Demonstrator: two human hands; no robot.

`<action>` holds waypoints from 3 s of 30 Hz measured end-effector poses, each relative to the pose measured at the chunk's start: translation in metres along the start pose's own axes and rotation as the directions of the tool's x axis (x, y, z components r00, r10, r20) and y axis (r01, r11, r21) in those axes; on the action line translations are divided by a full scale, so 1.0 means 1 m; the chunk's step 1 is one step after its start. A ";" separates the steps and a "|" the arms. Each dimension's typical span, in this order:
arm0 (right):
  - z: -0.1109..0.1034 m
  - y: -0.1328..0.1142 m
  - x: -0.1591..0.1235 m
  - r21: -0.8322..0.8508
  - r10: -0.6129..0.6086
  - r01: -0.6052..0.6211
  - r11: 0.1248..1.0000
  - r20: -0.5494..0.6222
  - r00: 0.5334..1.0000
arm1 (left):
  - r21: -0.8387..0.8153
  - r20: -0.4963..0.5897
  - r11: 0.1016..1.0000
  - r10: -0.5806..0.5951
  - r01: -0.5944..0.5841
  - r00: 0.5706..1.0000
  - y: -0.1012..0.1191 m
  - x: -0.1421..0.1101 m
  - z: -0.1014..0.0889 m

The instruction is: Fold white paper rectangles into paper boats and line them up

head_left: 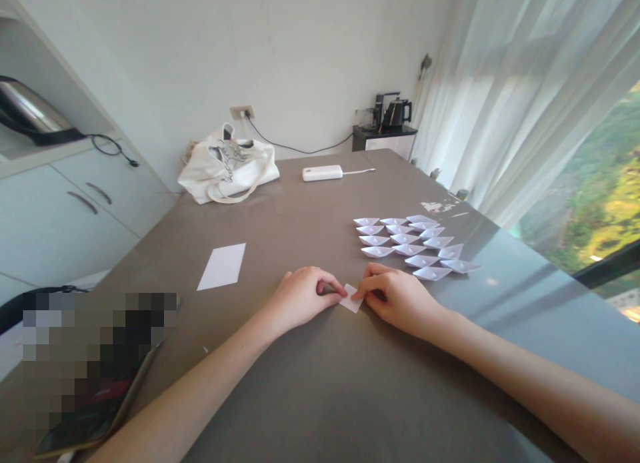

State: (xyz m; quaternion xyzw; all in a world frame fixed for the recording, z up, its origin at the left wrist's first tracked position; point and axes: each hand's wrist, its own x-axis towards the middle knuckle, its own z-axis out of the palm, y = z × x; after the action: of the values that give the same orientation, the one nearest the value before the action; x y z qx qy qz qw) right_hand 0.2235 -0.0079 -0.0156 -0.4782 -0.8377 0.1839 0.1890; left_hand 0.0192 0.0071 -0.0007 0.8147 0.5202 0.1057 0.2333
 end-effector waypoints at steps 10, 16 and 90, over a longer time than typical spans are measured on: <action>-0.015 0.005 0.002 -0.063 0.030 -0.027 0.998 0.045 0.999 | -0.005 -0.003 0.999 0.036 -0.036 0.999 -0.002 -0.002 -0.003; -0.011 -0.004 -0.001 -0.051 -0.042 0.043 0.998 0.020 0.999 | -0.019 -0.120 0.990 0.136 -0.139 0.984 0.003 -0.009 0.010; -0.001 -0.002 0.007 0.080 0.167 -0.170 0.982 0.033 0.985 | -0.049 -0.120 0.999 -0.015 0.009 0.993 -0.005 -0.001 0.014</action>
State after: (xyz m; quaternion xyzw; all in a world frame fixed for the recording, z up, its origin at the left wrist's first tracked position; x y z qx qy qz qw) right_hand 0.2193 -0.0032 -0.0123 -0.5367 -0.7883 0.2399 0.1817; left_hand 0.0206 0.0037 -0.0149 0.7977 0.5357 0.1658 0.2219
